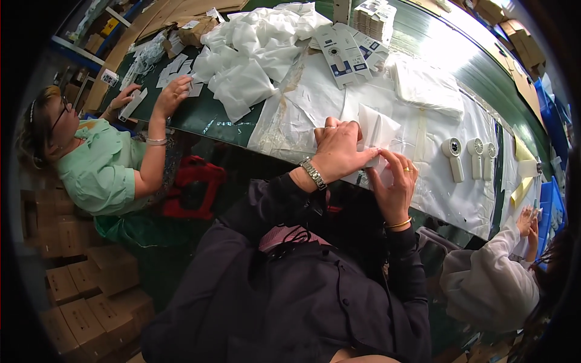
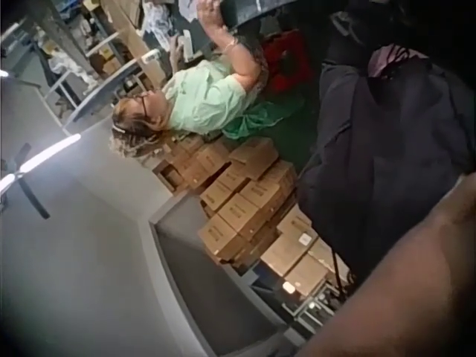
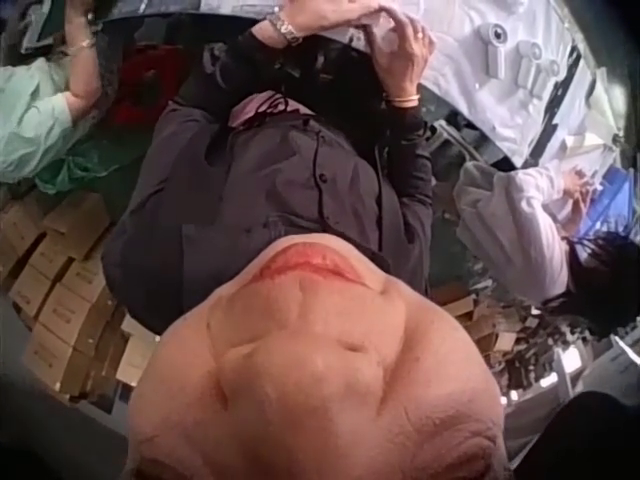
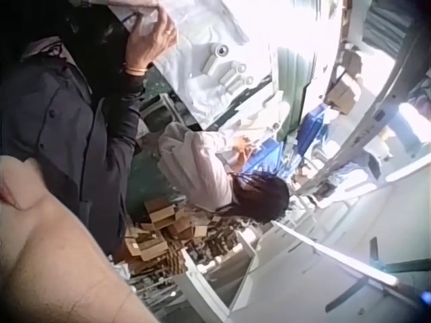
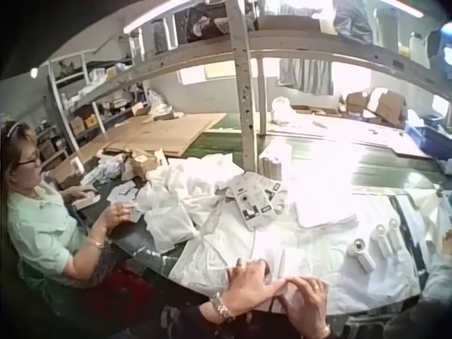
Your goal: The person packages small fans by hand, picking up a fan and sliding it into a plastic bag. They then fold the top of the bag over and press it down to seal it before setting the packaged fan aside.
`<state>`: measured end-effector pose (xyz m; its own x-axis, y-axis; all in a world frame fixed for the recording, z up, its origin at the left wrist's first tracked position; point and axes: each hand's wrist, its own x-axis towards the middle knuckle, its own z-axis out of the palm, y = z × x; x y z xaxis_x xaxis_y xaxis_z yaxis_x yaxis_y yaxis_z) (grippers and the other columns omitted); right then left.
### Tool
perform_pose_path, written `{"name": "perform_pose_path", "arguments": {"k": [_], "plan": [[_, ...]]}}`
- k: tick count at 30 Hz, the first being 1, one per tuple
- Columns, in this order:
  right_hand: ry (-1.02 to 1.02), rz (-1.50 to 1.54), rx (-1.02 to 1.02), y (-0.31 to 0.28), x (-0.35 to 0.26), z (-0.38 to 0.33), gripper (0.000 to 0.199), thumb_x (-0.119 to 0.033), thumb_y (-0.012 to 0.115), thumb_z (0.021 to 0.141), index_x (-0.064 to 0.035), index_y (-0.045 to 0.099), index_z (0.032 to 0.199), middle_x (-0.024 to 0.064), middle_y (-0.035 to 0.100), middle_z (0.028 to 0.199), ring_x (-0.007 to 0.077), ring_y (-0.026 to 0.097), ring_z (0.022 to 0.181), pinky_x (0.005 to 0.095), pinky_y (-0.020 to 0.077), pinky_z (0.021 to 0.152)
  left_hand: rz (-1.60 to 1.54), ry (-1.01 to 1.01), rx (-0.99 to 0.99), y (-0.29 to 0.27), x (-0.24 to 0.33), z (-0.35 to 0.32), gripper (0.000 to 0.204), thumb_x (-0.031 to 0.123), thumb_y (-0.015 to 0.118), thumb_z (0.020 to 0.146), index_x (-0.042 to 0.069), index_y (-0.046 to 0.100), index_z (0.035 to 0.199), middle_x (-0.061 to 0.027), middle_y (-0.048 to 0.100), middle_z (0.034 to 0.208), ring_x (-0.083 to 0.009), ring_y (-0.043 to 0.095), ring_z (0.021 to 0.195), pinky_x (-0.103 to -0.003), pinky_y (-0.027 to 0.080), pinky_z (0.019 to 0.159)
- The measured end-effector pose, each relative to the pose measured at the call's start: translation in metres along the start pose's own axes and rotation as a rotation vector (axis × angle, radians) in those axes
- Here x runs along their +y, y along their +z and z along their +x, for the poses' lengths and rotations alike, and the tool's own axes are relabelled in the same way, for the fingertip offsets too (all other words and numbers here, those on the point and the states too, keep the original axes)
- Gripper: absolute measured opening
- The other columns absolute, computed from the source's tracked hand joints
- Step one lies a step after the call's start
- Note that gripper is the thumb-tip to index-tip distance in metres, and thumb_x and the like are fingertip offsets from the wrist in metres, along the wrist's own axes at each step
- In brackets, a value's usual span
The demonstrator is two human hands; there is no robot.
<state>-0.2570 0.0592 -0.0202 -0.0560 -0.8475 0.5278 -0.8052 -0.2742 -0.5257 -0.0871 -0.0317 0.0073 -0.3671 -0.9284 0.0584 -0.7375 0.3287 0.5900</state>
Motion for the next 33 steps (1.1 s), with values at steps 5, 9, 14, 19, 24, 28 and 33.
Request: {"name": "perform_pose_path", "arguments": {"k": [5,9,14,19,24,28,33], "plan": [[-0.025,-0.042,0.016,0.003,0.0,-0.002,0.049,-0.018,0.087,0.083,-0.0124,0.072,0.129,0.0068,0.072,0.119,0.0252,0.067,0.098,0.0405,0.044,0.103,-0.139,0.0,0.055,0.0,0.004,-0.009,0.06,0.05,0.085,0.082,0.006,0.064,0.117,-0.0102,0.072,0.106,-0.0314,0.058,0.111,-0.048,0.037,0.095],[0.003,-0.023,-0.019,-0.001,-0.005,-0.001,0.048,-0.013,0.082,0.084,-0.0114,0.07,0.13,0.0076,0.072,0.117,0.0278,0.067,0.107,0.0424,0.0429,0.106,-0.259,0.014,0.196,-0.001,-0.005,-0.011,0.058,0.039,0.089,0.084,0.006,0.06,0.122,-0.0113,0.071,0.106,-0.0281,0.063,0.107,-0.046,0.045,0.095],[0.037,0.095,-0.044,-0.006,-0.003,-0.001,0.046,-0.009,0.079,0.086,-0.0055,0.069,0.131,0.0081,0.071,0.121,0.0229,0.065,0.098,0.0398,0.0426,0.105,-0.865,0.018,0.464,-0.043,-0.028,-0.017,0.048,0.025,0.085,0.096,0.003,0.056,0.127,-0.0099,0.07,0.108,-0.0194,0.067,0.106,-0.036,0.055,0.091],[0.054,0.206,0.064,-0.001,0.001,-0.009,0.036,-0.003,0.074,0.09,-0.0001,0.07,0.126,0.0105,0.071,0.119,0.0213,0.064,0.099,0.0375,0.0463,0.101,-0.696,-0.135,1.064,-0.098,-0.122,-0.022,0.047,0.028,0.076,0.105,-0.003,0.052,0.131,-0.0133,0.064,0.128,-0.0207,0.065,0.112,-0.036,0.055,0.097],[0.085,0.282,0.226,-0.005,0.005,-0.013,0.028,0.002,0.071,0.094,0.0023,0.071,0.122,0.0106,0.07,0.114,0.0209,0.063,0.096,0.0346,0.0512,0.092,-0.67,-0.279,1.286,-0.122,-0.233,-0.015,0.058,0.039,0.076,0.103,-0.008,0.055,0.129,-0.0175,0.067,0.129,-0.0261,0.067,0.113,-0.038,0.053,0.1],[0.133,0.192,0.275,-0.014,0.003,-0.001,0.028,0.004,0.073,0.093,-0.0006,0.072,0.12,0.0084,0.07,0.106,0.0185,0.062,0.086,0.0313,0.0527,0.083,-0.322,-0.615,1.183,-0.139,-0.321,-0.013,0.066,0.047,0.08,0.094,-0.015,0.074,0.115,-0.0219,0.079,0.11,-0.0248,0.075,0.101,-0.041,0.057,0.089],[0.403,0.002,0.257,-0.043,0.03,0.027,0.032,-0.003,0.079,0.093,-0.0048,0.074,0.124,0.0076,0.069,0.102,0.0142,0.061,0.078,0.0297,0.0524,0.074,-0.082,-0.76,0.871,-0.166,-0.338,-0.013,0.069,0.053,0.076,0.094,-0.009,0.075,0.122,-0.0267,0.079,0.116,-0.0389,0.075,0.108,-0.045,0.056,0.092]]}}
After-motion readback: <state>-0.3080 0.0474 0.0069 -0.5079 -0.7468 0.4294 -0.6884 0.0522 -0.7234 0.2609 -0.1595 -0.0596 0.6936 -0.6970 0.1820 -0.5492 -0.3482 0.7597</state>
